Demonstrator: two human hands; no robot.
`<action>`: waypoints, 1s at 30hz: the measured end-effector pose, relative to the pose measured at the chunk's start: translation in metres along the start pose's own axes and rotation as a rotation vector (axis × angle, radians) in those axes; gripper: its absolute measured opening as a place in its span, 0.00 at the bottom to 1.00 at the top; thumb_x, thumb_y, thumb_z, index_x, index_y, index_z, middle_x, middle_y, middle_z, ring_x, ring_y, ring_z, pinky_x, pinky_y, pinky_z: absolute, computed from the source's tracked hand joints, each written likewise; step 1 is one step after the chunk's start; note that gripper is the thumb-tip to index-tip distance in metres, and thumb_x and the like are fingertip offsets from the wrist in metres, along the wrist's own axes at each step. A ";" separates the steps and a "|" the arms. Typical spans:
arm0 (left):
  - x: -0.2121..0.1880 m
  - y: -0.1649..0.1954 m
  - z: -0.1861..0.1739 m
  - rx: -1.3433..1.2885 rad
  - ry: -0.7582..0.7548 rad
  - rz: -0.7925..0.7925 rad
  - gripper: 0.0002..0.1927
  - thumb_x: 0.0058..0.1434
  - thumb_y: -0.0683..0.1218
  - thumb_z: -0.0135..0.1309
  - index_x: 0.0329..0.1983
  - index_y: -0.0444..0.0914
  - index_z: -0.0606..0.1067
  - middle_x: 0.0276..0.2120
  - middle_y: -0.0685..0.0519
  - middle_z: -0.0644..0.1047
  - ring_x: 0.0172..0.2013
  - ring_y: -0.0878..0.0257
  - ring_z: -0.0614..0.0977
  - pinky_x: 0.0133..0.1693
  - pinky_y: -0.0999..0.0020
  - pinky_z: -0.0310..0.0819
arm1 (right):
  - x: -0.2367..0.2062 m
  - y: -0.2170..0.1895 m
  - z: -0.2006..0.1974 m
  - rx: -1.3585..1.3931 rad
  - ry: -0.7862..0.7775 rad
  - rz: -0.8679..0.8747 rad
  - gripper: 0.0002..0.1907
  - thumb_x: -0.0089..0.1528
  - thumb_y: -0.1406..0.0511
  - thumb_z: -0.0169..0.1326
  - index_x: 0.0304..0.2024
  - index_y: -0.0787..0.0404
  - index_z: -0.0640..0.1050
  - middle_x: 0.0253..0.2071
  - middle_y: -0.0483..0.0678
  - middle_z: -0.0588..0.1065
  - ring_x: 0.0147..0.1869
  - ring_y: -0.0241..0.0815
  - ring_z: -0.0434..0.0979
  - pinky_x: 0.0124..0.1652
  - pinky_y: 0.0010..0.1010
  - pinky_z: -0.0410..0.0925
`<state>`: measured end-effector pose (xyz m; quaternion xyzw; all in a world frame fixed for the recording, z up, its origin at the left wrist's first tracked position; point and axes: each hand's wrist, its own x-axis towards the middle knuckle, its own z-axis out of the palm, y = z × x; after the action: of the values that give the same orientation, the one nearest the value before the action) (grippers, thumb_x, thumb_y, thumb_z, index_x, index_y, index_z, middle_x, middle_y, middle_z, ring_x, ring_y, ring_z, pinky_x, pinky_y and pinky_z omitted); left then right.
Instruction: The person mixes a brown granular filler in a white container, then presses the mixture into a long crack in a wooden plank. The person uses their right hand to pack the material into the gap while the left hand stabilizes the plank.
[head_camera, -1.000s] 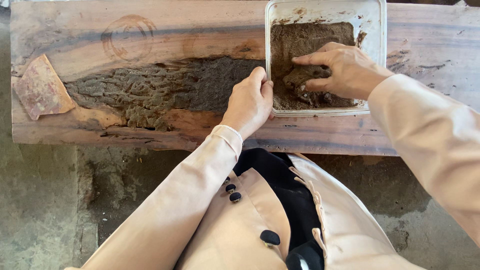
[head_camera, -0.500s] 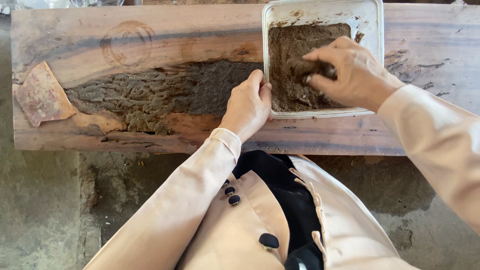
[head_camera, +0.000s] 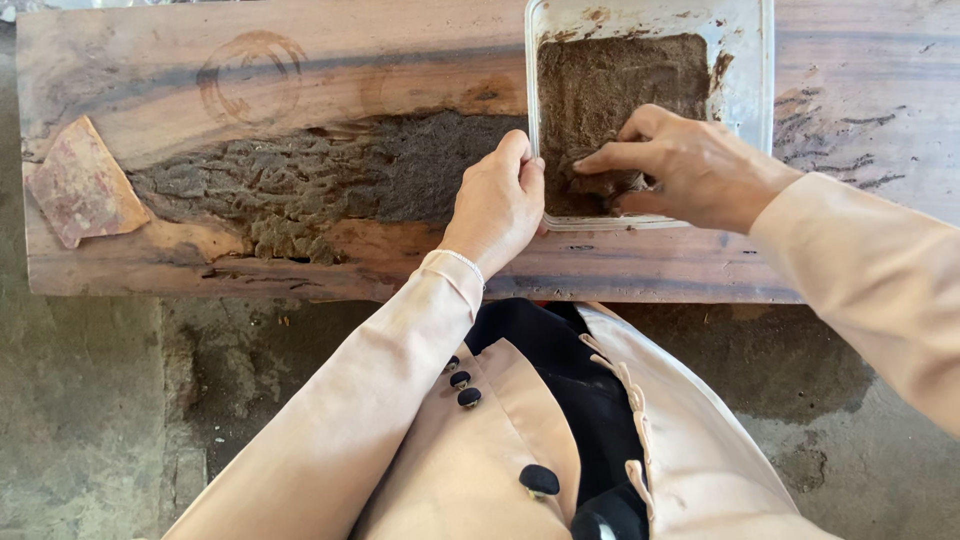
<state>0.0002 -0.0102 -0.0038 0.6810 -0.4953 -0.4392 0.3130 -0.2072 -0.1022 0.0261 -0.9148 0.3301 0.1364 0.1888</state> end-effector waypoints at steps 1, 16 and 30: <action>0.001 -0.002 0.001 -0.014 -0.007 -0.004 0.09 0.70 0.45 0.44 0.35 0.37 0.66 0.30 0.46 0.81 0.21 0.60 0.86 0.28 0.62 0.79 | 0.000 -0.004 0.002 -0.031 -0.014 0.014 0.28 0.56 0.57 0.64 0.60 0.38 0.76 0.50 0.49 0.71 0.48 0.50 0.79 0.47 0.40 0.75; 0.000 0.004 -0.002 -0.047 -0.028 -0.021 0.09 0.70 0.46 0.44 0.37 0.36 0.68 0.29 0.44 0.81 0.21 0.60 0.86 0.30 0.63 0.81 | 0.007 0.017 -0.027 0.372 -0.052 0.534 0.26 0.71 0.58 0.51 0.73 0.41 0.69 0.34 0.54 0.82 0.28 0.51 0.74 0.34 0.49 0.74; -0.001 0.005 -0.001 -0.032 -0.002 -0.029 0.09 0.70 0.46 0.44 0.38 0.36 0.69 0.31 0.45 0.80 0.22 0.59 0.86 0.31 0.60 0.80 | 0.043 0.001 -0.015 0.027 0.098 0.182 0.36 0.54 0.55 0.67 0.65 0.50 0.73 0.62 0.58 0.68 0.59 0.58 0.73 0.60 0.45 0.68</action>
<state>-0.0006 -0.0103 0.0015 0.6825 -0.4784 -0.4525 0.3171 -0.1735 -0.1329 0.0229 -0.8839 0.4225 0.1036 0.1716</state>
